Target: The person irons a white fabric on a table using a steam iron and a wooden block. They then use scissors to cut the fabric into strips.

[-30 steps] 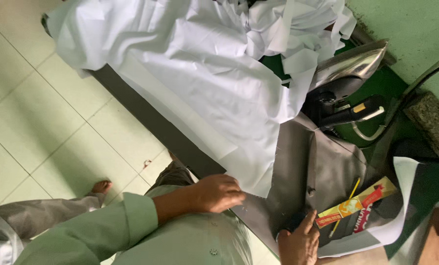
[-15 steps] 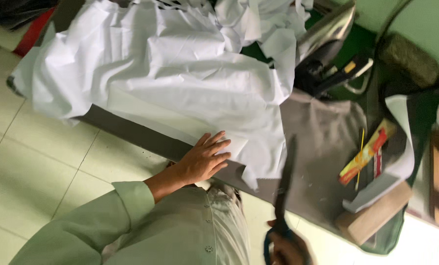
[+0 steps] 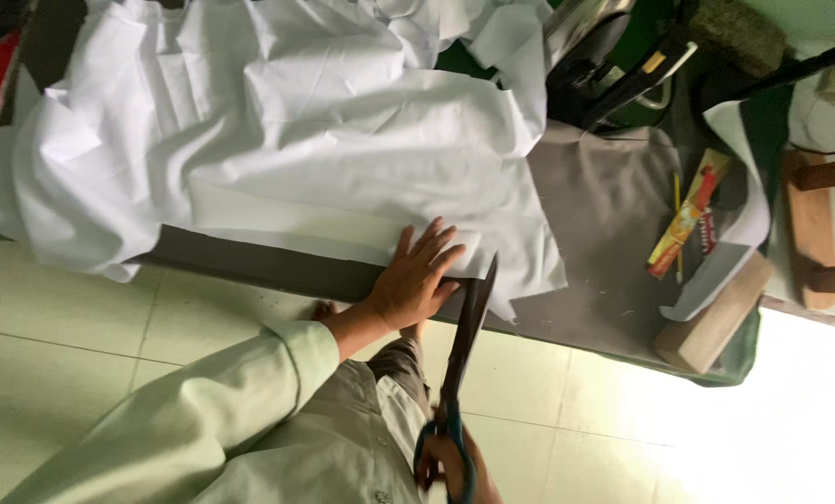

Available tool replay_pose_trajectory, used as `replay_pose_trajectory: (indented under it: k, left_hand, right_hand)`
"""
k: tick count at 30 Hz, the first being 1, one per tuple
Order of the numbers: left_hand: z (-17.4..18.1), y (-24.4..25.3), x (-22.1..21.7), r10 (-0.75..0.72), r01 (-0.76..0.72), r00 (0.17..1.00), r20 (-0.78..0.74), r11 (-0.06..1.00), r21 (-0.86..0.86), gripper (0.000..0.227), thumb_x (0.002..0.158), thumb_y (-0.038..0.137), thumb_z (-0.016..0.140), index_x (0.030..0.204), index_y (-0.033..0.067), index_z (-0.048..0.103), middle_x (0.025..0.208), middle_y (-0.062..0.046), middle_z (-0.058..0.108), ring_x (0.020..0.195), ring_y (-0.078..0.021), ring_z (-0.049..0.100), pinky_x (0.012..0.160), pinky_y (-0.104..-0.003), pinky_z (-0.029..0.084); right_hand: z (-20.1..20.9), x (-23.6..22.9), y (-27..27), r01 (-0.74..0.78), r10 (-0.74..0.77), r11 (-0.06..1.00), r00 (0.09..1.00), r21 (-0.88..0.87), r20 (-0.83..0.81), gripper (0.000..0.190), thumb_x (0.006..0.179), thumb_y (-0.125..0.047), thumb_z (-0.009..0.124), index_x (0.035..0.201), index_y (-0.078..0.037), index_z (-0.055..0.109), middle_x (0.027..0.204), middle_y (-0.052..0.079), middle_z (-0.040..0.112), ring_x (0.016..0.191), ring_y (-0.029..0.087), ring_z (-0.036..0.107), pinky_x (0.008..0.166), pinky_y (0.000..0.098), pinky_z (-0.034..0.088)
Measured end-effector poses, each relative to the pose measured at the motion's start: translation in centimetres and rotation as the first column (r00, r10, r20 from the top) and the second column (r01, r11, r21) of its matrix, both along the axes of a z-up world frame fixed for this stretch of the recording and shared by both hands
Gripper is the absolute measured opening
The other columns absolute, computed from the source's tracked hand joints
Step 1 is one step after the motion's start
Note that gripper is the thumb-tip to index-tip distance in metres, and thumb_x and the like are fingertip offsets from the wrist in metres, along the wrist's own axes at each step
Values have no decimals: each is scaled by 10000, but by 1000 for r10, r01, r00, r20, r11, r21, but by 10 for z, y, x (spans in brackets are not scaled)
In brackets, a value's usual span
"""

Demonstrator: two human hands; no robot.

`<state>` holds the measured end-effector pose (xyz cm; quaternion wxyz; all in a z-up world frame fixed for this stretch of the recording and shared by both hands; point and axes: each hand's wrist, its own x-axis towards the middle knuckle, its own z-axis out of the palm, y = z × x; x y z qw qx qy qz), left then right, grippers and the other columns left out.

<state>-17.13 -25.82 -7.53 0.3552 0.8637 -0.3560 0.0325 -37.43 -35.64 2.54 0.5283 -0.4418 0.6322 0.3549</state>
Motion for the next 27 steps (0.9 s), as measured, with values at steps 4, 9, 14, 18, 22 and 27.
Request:
replay_pose_trajectory:
  k: [4, 9, 14, 18, 22, 27]
  left_hand:
    - [-10, 2, 4, -30, 30, 1000, -2, 999, -37, 738, 892, 200, 761, 1528, 74, 410, 1638, -196, 371, 1551, -413, 303, 1206, -672, 248]
    - [-6, 3, -3, -3, 0, 999, 51, 998, 64, 730, 901, 238, 717, 1545, 70, 415, 1623, -211, 388, 1521, -394, 351, 1174, -649, 297]
    - [-10, 2, -4, 11, -13, 998, 54, 999, 43, 715, 891, 239, 717, 1530, 76, 441, 1621, -219, 384, 1513, -405, 360, 1174, -654, 298]
    - [-3, 1, 0, 33, -34, 999, 41, 999, 13, 696, 879, 269, 746, 1492, 80, 479, 1591, -215, 422, 1491, -402, 393, 1139, -652, 332]
    - [-2, 0, 2, 38, -38, 999, 25, 999, 11, 667, 896, 238, 738, 1489, 70, 483, 1585, -226, 427, 1477, -405, 409, 1152, -655, 315]
    - [12, 4, 1, 29, -30, 999, 34, 999, 29, 569, 957, 293, 699, 1441, 45, 530, 1528, -210, 488, 1465, -414, 410, 1160, -635, 322]
  right_hand:
    - [-28, 7, 19, -61, 80, 996, 945, -70, 318, 595, 881, -128, 603, 1467, -118, 495, 527, 209, 547, 428, 292, 493, 470, 387, 419]
    - [31, 31, 32, -252, 306, 944, 911, -214, 276, 329, 895, -207, 583, 1166, -23, 605, 489, 128, 492, 413, 257, 468, 506, 394, 423]
    - [-26, 5, 5, -108, 140, 986, 948, -127, 286, 384, 880, -78, 582, 1262, -46, 560, 484, 237, 504, 350, 336, 478, 348, 400, 388]
    - [-36, 19, -13, -200, 231, 970, 934, -136, 272, 446, 873, -103, 590, 1315, -75, 535, 536, 230, 523, 398, 347, 504, 406, 413, 421]
    - [0, 35, -21, -206, 263, 949, 934, -239, 243, 259, 870, -40, 651, 1121, 20, 629, 457, 218, 463, 284, 307, 392, 302, 382, 311]
    - [-103, -28, -150, -174, 170, 984, 978, 25, 122, 718, 899, 108, 726, 1522, -188, 527, 1093, 239, 608, 618, 331, 581, 622, 419, 465]
